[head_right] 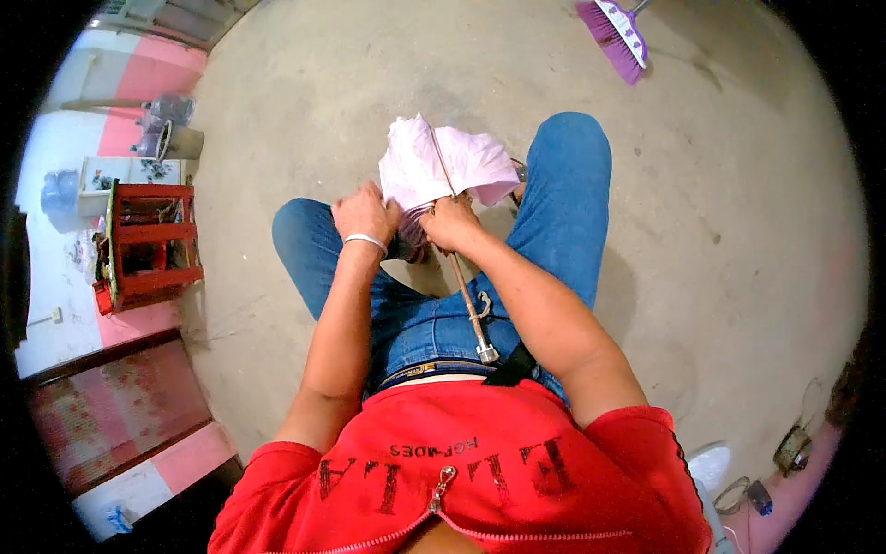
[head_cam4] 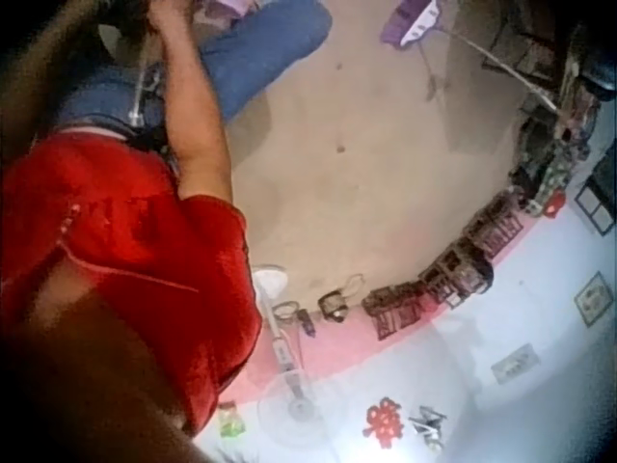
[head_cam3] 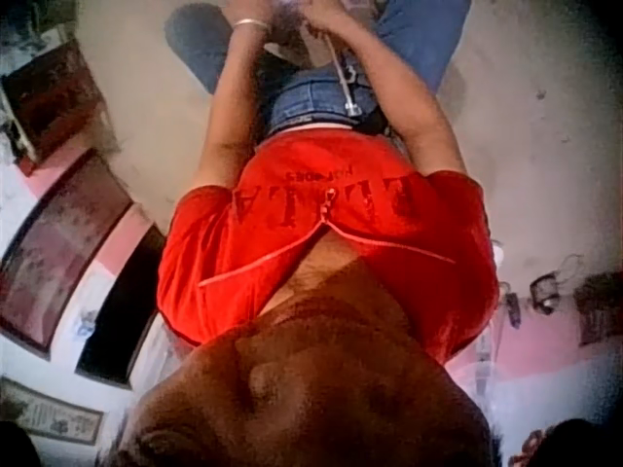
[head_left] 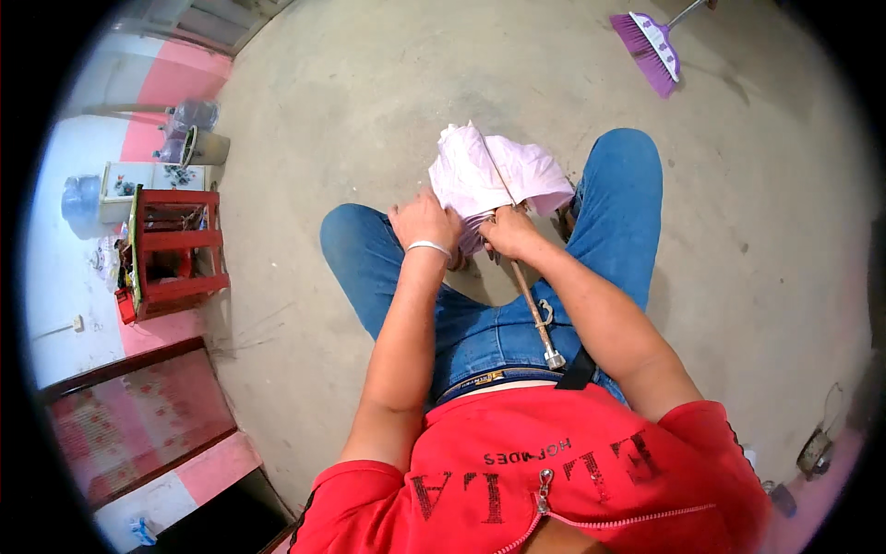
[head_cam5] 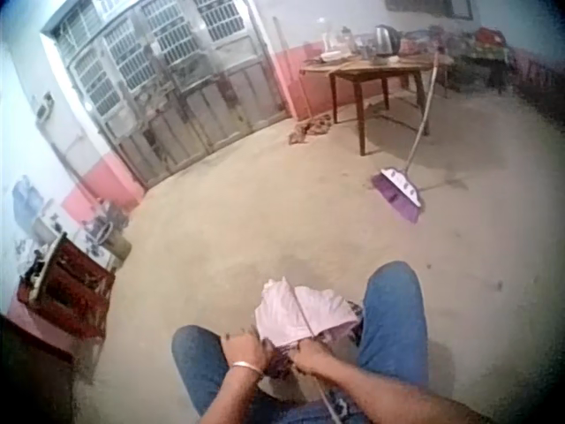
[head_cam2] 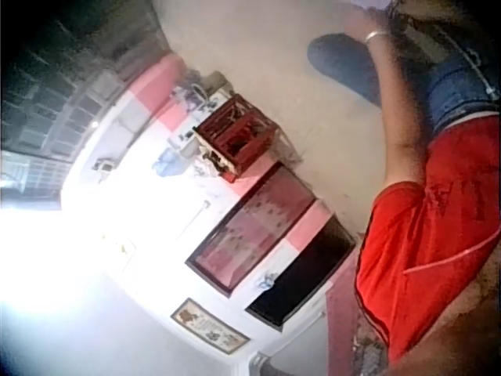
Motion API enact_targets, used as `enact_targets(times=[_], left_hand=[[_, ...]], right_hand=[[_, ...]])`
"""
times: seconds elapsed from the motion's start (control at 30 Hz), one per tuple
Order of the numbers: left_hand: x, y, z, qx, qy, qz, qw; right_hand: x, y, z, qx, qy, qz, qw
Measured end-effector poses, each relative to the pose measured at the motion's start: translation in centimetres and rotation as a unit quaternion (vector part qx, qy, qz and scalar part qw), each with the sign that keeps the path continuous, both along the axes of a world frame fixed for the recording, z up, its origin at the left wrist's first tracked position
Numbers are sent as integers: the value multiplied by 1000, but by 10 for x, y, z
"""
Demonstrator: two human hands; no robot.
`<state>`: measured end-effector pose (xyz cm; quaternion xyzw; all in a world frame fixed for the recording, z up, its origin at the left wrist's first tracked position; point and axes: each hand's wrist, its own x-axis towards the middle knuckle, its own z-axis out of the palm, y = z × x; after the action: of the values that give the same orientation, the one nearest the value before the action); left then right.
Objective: Inspecting and repairing a small pink umbrella while sitting and then standing in a room.
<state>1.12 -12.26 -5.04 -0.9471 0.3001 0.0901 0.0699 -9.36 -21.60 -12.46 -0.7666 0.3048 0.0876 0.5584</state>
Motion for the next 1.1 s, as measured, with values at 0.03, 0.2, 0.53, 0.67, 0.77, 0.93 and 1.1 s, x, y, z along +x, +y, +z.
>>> enact_targets(times=[0.03,0.2,0.53,0.67,0.77,0.93,1.1], left_hand=[[-4,-5,12,-1,3,1,1000],[-9,-29,13,-324,78,-144,932],[20,-27,-12,-61,24,-98,993],[-34,-57,-6,-192,10,-154,969],[-92,-122,-15,-191,-40,-259,946],[-35,-93,-36,-150,-88,-256,951],[10,-55,-22,-249,8,-138,959]], right_hand=[[-1,4,-2,-1,3,1,1000],[-3,6,15,-69,-18,26,997],[0,14,18,-172,116,215,954],[0,36,-1,-199,-148,116,962],[-10,21,-144,-263,-227,102,932],[-12,32,-1,-267,35,242,932],[-1,15,32,-198,111,217,949]])
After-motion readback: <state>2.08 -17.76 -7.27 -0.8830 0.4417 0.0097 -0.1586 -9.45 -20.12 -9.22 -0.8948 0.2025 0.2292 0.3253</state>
